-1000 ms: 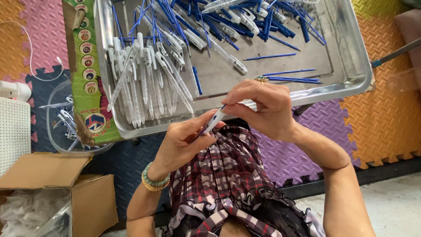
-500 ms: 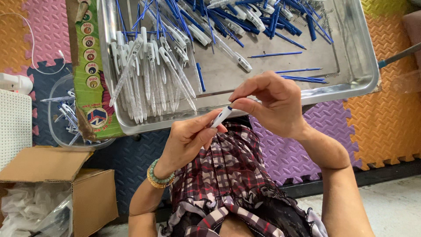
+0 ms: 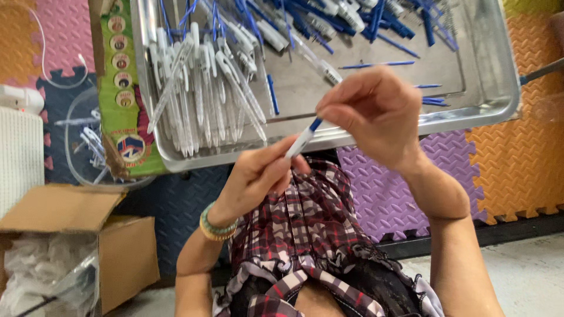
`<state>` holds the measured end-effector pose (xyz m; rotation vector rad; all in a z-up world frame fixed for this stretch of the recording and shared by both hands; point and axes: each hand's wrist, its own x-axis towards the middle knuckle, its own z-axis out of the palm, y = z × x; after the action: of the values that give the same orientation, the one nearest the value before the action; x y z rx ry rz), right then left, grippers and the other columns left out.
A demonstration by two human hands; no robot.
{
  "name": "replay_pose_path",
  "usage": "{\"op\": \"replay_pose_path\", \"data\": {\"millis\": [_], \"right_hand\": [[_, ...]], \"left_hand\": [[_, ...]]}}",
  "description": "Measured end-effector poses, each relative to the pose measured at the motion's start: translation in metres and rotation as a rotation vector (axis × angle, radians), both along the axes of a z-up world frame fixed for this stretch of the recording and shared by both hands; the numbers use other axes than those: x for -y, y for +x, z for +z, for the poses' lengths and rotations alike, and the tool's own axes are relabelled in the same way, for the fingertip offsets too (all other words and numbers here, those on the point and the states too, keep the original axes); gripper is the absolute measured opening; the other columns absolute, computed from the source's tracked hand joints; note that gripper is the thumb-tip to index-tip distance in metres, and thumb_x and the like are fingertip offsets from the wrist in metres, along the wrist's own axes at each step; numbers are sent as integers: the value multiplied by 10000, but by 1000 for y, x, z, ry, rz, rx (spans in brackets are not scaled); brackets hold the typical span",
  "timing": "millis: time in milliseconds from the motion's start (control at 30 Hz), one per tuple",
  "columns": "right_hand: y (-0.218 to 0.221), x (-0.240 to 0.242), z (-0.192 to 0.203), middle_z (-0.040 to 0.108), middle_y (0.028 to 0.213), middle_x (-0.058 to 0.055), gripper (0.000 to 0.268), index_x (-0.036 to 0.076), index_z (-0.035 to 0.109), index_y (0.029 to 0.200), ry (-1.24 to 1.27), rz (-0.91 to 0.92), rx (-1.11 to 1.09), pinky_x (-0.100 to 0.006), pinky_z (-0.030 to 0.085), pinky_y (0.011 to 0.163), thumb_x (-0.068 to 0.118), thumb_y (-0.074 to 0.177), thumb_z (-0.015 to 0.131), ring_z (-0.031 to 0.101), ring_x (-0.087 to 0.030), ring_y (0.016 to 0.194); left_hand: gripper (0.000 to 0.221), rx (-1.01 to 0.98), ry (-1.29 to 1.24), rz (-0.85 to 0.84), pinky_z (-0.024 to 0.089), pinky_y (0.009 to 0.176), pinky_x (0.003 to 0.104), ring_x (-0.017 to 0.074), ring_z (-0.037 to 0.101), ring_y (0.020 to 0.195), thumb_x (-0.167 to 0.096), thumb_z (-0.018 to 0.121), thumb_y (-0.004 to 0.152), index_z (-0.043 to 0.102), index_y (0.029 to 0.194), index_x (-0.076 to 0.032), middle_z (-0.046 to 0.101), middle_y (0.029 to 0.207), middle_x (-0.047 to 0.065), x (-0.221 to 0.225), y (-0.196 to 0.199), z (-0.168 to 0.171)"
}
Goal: The person assembles pens by inserting ink cartridges into pen barrels and snapping them into place.
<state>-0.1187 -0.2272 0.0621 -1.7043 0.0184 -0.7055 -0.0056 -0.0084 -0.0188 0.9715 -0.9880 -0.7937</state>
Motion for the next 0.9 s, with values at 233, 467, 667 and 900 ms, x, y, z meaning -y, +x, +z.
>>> {"op": "replay_pose_path", "data": {"millis": [233,467,667,900], "right_hand": [[2,2,-13,763,1032,-233,194,-79,658,1136,-225,-151,-9,-314,668,854,-100,1078,842,820,-299,987],[4,-1,-12,761,1067,-205,164,-60,658,1173,-290,-88,-10,-300,637,859,-105,1092,794,800,-265,997],[0,5,-14,759,1100,-214,164,-68,657,1183,-101,12,-97,-318,675,936,-75,1069,775,780,-268,1026],[1,5,-20,701,1110,-175,327,-20,620,1216,-28,-26,-21,-305,672,893,-134,1012,848,734,-235,955]], "left_hand": [[465,-316,87,-101,395,620,257,130,435,660,-144,510,1237,471,1695,-70,750,1201,171,6,-2,-8],[489,-391,99,-142,362,597,235,117,431,657,-183,526,1227,471,1692,-42,745,1170,161,10,4,-3],[515,-277,125,-163,417,646,250,127,500,737,-164,529,1220,432,1710,-39,724,1259,138,7,4,-6],[497,-298,103,-154,443,682,261,139,440,721,-106,565,1221,465,1708,-106,725,1250,145,6,4,-17]]}}
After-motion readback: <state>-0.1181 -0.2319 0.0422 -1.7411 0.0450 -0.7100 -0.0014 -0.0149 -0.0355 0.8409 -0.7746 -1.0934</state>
